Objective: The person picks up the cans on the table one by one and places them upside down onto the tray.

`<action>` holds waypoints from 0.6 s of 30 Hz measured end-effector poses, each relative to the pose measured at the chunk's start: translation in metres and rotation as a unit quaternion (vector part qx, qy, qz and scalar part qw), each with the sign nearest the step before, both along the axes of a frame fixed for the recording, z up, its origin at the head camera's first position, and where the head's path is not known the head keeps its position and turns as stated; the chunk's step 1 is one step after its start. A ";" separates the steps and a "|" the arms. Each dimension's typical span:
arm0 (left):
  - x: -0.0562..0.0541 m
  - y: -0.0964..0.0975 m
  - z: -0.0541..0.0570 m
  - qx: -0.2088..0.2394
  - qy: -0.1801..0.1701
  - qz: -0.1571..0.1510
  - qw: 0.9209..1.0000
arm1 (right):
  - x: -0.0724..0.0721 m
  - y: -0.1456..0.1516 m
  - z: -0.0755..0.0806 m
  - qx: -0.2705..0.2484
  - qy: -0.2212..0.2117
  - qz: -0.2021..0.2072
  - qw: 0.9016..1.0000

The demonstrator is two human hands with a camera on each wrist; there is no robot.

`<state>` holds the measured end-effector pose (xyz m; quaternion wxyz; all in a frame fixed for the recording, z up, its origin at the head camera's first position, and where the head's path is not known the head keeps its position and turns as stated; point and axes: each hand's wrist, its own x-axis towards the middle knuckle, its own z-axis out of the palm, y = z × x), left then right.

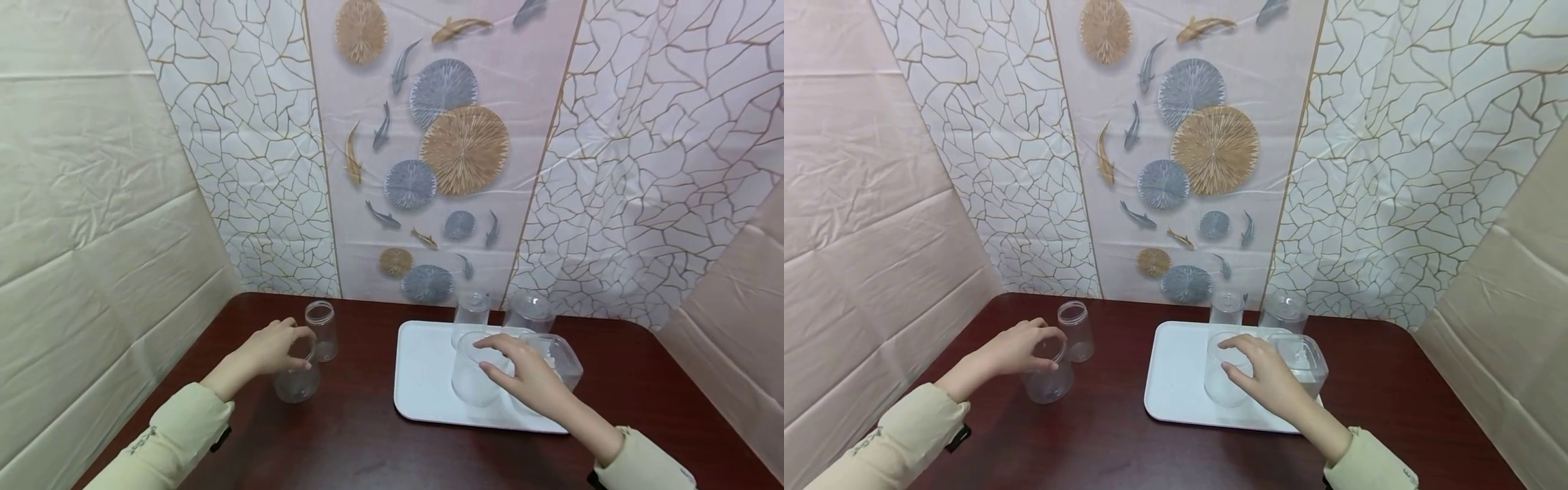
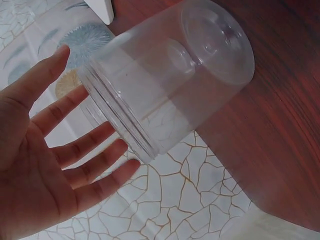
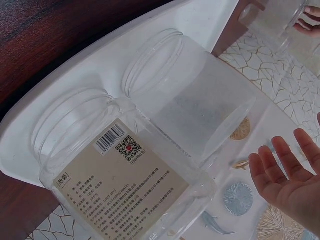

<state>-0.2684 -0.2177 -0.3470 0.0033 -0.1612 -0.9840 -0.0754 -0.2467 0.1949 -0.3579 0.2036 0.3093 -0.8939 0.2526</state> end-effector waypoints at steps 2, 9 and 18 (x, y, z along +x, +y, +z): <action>-0.001 -0.001 0.000 -0.003 -0.010 0.006 1.000 | 0.000 0.000 -0.001 0.000 -0.002 0.000 1.000; -0.007 -0.005 0.004 0.008 -0.032 0.012 0.999 | -0.001 -0.001 -0.001 0.001 -0.004 0.001 1.000; -0.018 -0.009 0.010 0.001 -0.065 -0.001 0.998 | -0.002 -0.003 -0.001 0.003 -0.005 -0.002 1.000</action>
